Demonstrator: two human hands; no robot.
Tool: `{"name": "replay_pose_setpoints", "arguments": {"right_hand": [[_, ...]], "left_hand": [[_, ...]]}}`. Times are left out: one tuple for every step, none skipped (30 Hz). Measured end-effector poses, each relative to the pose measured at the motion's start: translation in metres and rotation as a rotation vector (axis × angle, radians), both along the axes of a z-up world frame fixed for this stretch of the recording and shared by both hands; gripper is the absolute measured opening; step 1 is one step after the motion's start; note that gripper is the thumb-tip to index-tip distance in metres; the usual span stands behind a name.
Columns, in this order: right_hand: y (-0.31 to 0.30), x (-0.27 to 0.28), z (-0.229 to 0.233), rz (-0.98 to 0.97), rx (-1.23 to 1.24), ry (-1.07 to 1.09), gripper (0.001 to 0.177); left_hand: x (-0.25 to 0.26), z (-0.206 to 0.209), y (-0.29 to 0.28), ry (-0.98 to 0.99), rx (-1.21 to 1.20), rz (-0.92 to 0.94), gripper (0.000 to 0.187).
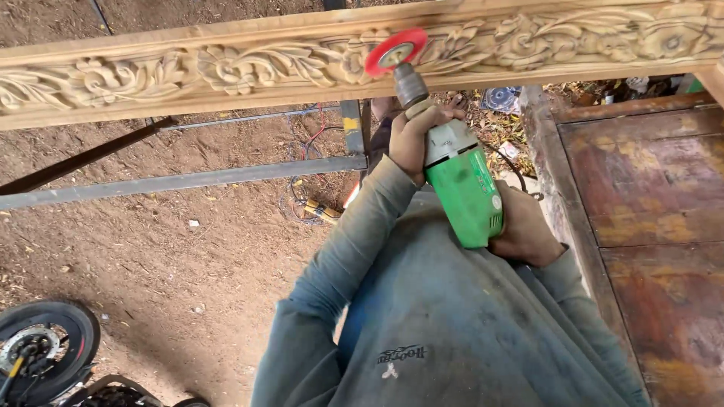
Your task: Polishing a decorative carved wooden beam using a power drill with a sanding wheel attachment.
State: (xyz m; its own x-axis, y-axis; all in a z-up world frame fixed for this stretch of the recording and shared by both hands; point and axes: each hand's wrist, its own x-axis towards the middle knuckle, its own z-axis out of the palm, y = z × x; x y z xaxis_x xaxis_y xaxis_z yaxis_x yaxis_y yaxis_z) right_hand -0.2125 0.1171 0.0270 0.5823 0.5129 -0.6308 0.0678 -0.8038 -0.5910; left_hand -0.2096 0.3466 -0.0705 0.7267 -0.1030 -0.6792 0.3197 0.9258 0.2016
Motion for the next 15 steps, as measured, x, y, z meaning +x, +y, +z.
{"name": "replay_pose_setpoints", "arguments": {"right_hand": [[0.003, 0.002, -0.001, 0.07, -0.041, -0.04, 0.069], [0.005, 0.004, -0.002, 0.141, -0.082, -0.078, 0.061], [0.006, 0.008, 0.004, 0.14, -0.103, -0.083, 0.061], [0.007, 0.012, 0.011, 0.156, -0.112, -0.097, 0.063], [0.011, 0.017, 0.016, 0.175, -0.114, -0.114, 0.065], [0.011, 0.022, 0.025, 0.178, -0.127, -0.122, 0.065], [0.014, 0.026, 0.033, 0.123, -0.077, -0.113, 0.071], [0.018, 0.029, 0.04, 0.067, -0.026, -0.104, 0.078], [0.015, 0.028, 0.043, 0.075, -0.032, -0.11, 0.078], [0.012, 0.026, 0.045, 0.022, 0.02, -0.141, 0.08], [0.006, 0.028, 0.047, -0.02, 0.069, -0.169, 0.083], [0.002, 0.031, 0.048, -0.002, 0.06, -0.173, 0.083], [-0.003, 0.036, 0.049, -0.003, 0.089, -0.212, 0.082], [-0.008, 0.04, 0.049, -0.004, 0.119, -0.25, 0.08], [-0.012, 0.043, 0.05, 0.021, 0.112, -0.226, 0.08]], "left_hand": [[-0.004, -0.005, -0.002, -0.043, 0.014, 0.062, 0.015], [-0.007, -0.01, -0.004, -0.086, 0.029, 0.124, 0.015], [-0.002, -0.008, -0.004, -0.091, 0.008, 0.124, 0.015], [0.002, -0.004, -0.005, -0.085, -0.051, 0.158, 0.011], [0.008, -0.002, -0.001, -0.081, -0.102, 0.194, 0.008], [0.015, 0.0, -0.01, -0.089, -0.115, 0.197, 0.008], [0.02, 0.002, -0.014, -0.055, -0.114, 0.191, 0.005], [0.025, 0.004, -0.018, -0.022, -0.113, 0.186, 0.002], [0.029, 0.001, -0.027, -0.028, -0.12, 0.192, 0.002], [0.033, -0.002, -0.036, -0.033, -0.078, 0.2, 0.001], [0.038, -0.005, -0.047, -0.037, -0.041, 0.219, 0.002], [0.045, -0.005, -0.055, -0.041, -0.051, 0.235, 0.002], [0.051, -0.005, -0.063, -0.016, -0.04, 0.198, 0.008], [0.056, -0.007, -0.071, 0.01, -0.03, 0.161, 0.015], [0.062, -0.002, -0.071, 0.032, -0.039, 0.187, 0.015]]}}
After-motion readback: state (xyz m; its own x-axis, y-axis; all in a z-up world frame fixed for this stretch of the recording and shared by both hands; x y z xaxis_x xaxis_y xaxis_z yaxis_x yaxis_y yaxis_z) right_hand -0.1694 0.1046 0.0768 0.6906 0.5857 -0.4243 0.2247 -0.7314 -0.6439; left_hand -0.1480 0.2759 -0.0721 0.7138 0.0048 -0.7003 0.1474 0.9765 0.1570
